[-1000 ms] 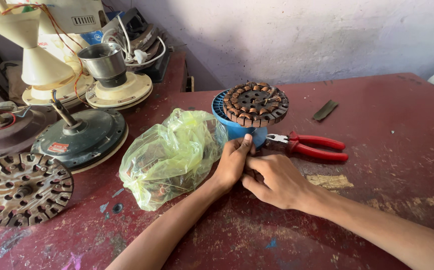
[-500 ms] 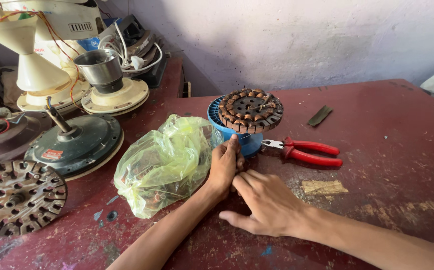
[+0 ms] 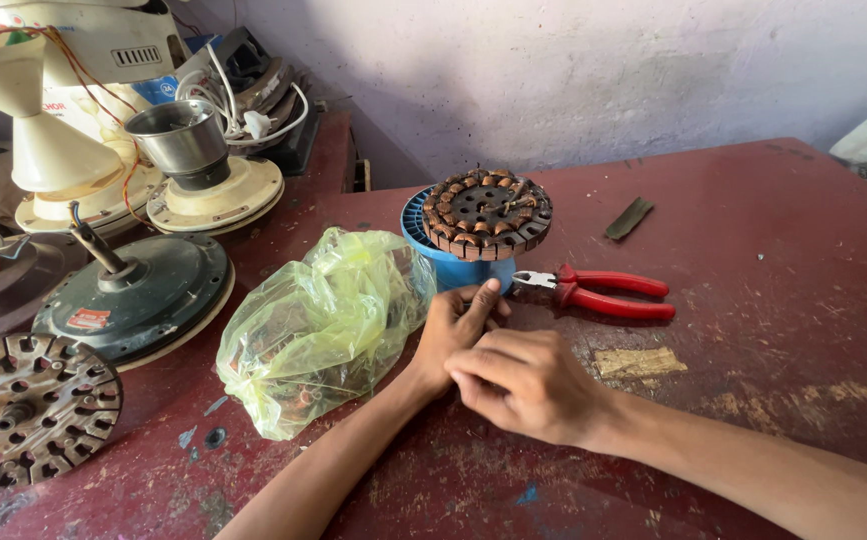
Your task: The person uses a pair of red pliers to repeatedly pull and adjust small wires or tabs on a blue cylindrical electrical component with copper windings. The hands work methodically around the component's circumference, occasionally rotating it to access different sections.
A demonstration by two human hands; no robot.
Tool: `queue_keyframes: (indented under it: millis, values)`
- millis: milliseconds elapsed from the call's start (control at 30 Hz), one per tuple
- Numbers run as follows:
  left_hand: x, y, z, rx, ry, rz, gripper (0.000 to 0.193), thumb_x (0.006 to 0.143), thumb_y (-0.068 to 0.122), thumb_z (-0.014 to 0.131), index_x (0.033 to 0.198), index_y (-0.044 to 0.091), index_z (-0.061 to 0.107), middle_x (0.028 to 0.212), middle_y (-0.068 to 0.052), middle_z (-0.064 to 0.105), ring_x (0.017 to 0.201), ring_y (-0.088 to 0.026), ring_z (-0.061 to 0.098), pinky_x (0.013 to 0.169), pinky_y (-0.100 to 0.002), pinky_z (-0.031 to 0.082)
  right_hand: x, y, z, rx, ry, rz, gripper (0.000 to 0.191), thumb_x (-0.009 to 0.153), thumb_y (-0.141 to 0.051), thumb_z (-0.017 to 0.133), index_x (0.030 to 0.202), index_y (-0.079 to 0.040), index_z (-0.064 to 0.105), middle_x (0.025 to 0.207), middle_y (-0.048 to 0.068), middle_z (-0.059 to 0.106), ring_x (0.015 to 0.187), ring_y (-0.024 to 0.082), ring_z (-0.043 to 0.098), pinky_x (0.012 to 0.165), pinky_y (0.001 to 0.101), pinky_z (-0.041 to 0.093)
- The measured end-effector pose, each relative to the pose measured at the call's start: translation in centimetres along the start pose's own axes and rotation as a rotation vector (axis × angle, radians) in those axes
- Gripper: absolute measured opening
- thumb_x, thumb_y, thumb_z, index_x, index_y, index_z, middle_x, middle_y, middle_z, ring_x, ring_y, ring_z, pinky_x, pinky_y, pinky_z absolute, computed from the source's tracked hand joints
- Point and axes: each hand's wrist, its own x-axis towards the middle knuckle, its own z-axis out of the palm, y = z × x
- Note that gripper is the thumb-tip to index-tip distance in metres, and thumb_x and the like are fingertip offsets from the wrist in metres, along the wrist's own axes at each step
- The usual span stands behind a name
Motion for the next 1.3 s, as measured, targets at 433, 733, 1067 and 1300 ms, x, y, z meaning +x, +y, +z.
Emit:
queue_keyframes:
  millis: [433,733,1067,1300]
  values:
    - [-0.5,2.2,0.2,-0.184,-0.164,-0.265,0.040,0.109,0.038,0.045,0.092,0.006,0.061,0.052,0.004,0.042,0.039,-0.007,0.032,0.036,-0.025,0.027,1.8,3.3,-2.5,0.059,0.391,0.412,0.010,0.099,-0.004,0.067,0.108,0.001,0.070,0.096,0.009,0.073,0.073,0.010,0.070,0.050,0.0199,0.055]
    - [-0.1,0.5,0.9,-0.232,-0.004,-0.278,0.039,0.108,0.038,0.047,0.088,0.008,0.060,0.057,0.004,0.045,0.045,-0.008,0.035,0.041,-0.026,0.030,1.3,4.6,-2.5,0.090,0.358,0.420,0.011,0.101,-0.009,0.061,0.099,0.001,0.067,0.084,0.006,0.069,0.060,0.008,0.063,0.041,0.0197,0.048]
    - [0.1,-1.5,-0.1,-0.416,0.157,-0.165,0.043,0.108,0.038,0.048,0.080,0.006,0.058,0.063,-0.002,0.056,0.051,-0.011,0.050,0.047,-0.027,0.042,1.3,0.0,-2.0,-0.002,-0.119,0.052,0.054,0.090,-0.042,0.074,0.114,0.005,0.062,0.106,0.014,0.063,0.075,0.017,0.066,0.060,0.0280,0.059]
    - [0.8,-2.4,0.6,-0.307,0.249,-0.141,0.040,0.110,0.034,0.050,0.086,0.004,0.060,0.068,-0.003,0.058,0.057,-0.011,0.046,0.048,-0.025,0.040,0.3,0.9,-1.1,-0.079,-0.062,-0.137,0.026,0.097,-0.022,0.074,0.109,0.000,0.069,0.095,0.010,0.070,0.072,0.015,0.070,0.057,0.0228,0.058]
